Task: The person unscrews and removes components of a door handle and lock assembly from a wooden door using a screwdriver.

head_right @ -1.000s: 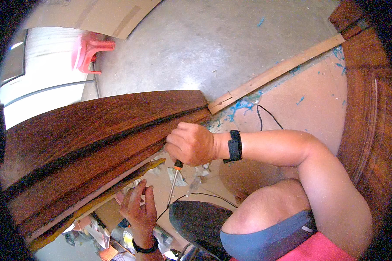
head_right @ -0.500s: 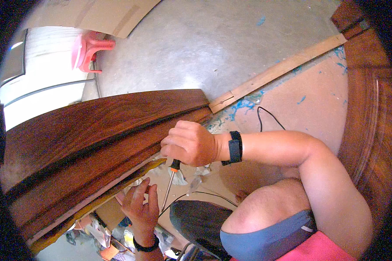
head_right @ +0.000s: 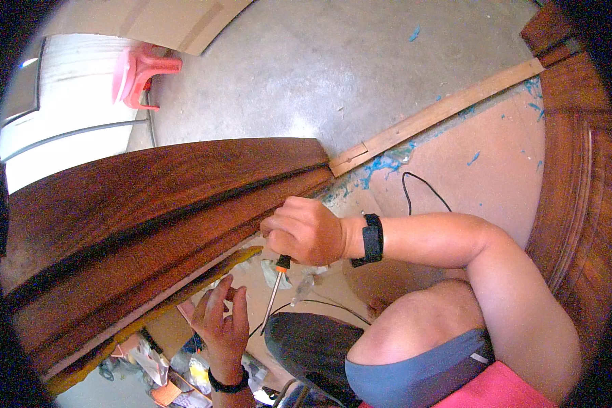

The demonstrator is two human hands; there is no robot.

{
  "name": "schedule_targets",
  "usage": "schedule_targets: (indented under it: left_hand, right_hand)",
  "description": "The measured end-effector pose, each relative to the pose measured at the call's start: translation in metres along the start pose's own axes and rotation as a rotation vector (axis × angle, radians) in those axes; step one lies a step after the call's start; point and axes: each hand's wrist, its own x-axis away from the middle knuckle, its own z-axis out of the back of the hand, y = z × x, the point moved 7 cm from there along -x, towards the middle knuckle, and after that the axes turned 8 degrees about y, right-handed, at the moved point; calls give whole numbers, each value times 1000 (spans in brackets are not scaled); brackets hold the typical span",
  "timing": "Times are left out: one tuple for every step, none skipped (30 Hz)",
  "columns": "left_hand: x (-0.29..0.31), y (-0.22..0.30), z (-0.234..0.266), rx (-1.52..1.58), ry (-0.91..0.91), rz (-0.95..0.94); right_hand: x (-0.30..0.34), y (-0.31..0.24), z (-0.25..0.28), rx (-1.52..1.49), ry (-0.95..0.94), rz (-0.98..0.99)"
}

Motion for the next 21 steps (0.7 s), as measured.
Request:
schedule_targets:
  left_hand:
    - [-1,0,-1,2,-1,-5]
    - [-1,1,-3,5,-2,-11]
    - [-2,1,-5,6,-2,-13]
    - [-2,-2,-8,56,-11,43]
    - [-2,-4,-11,106,-20,100]
    - [-3,-3,-13,106,-21,100]
    - [-5,-3,-16,119,-30,105]
    - [-7,-2,-18,131,-39,110]
    - [-7,-2,-20,132,-40,108]
    - [-8,-2,-21,136,-50,103]
    - [-8,-1,-23,140,-59,98]
    - [-8,0,-23,141,-60,96]
    - [-8,1,-21,141,-56,94]
    - [-8,2,-20,141,-52,93]
    - [-7,2,-20,140,-52,91]
    - [-5,2,-19,129,-57,96]
    - [-3,2,-19,118,-60,101]
    - [-3,3,-18,116,-59,100]
    - [-2,3,-17,122,-57,102]
    - [-2,3,-16,128,-55,105]
    - [-2,4,-15,127,-54,105]
  right_hand:
    - [4,0,-1,4,-10,-2]
    - [7,2,-1,6,-10,-3]
    - [9,4,0,-17,-5,-26]
    - [12,6,1,-43,0,-49]
    - [14,6,3,-42,1,-50]
    - [16,10,4,-47,-24,-103]
    - [18,15,4,-49,-48,-156]
    - [18,15,5,-47,-47,-157]
    - [17,18,7,-40,-31,-219]
    - [15,21,10,-31,-15,-283]
    - [10,21,11,-29,-14,-284]
    - [1,18,14,-4,21,-248]
    - [-5,17,16,20,57,-211]
    - [-6,19,15,20,59,-212]
    - [-8,18,14,48,57,-167]
    - [-10,16,14,75,54,-121]
    - [-10,16,15,74,55,-119]
    - [-10,13,16,98,39,-63]
    - [-10,9,16,123,23,-7]
    - [-11,9,15,122,23,-5]
    - [-11,8,15,125,28,6]
